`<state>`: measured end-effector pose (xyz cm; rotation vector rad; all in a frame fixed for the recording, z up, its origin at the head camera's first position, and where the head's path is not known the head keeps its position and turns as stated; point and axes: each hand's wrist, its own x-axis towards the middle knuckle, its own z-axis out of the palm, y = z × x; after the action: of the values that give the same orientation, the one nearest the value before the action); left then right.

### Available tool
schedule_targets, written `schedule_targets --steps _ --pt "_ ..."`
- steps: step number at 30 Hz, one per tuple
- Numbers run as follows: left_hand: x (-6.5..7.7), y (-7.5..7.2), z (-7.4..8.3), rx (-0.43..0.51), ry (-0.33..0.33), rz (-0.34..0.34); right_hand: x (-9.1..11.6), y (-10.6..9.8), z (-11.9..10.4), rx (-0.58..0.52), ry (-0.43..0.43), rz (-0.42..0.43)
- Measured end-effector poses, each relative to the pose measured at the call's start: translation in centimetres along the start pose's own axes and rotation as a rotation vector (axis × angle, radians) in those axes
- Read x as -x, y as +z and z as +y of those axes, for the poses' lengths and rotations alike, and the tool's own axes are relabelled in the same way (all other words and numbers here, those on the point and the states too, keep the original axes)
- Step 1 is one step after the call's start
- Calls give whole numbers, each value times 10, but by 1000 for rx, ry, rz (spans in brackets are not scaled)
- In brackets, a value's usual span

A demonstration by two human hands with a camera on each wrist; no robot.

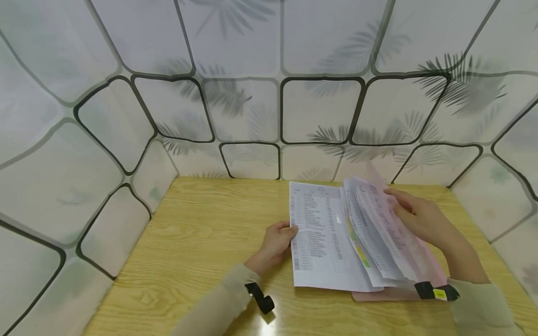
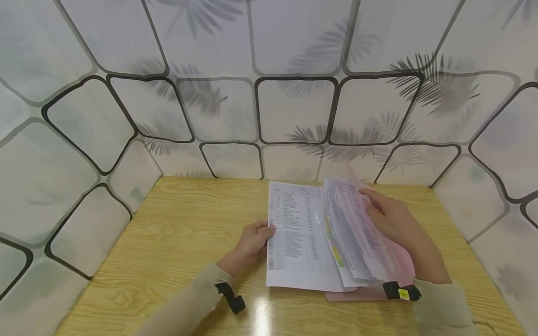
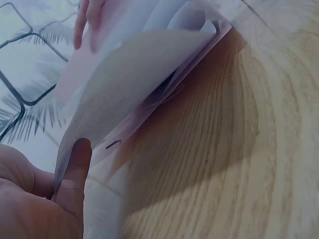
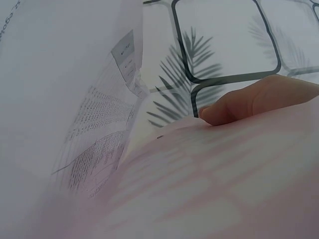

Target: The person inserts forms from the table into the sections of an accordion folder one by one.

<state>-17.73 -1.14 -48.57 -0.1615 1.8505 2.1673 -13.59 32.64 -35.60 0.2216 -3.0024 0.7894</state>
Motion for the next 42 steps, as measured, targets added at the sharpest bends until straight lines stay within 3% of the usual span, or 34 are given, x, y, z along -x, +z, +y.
schedule_targets --steps 8,12,16,30,42 --pt "5 7 -2 31 22 -6 0 0 0 1 -1 -1" --pt "7 9 -1 57 -11 -6 1 0 0 0 1 -2" --pt "7 10 0 76 -35 -48 1 0 -1 -5 -1 1" --pt "0 12 -3 -13 -60 -97 1 0 -3 -9 -31 25" --pt "-6 25 -4 -48 -33 -100 1 -1 -3 -9 -17 16"
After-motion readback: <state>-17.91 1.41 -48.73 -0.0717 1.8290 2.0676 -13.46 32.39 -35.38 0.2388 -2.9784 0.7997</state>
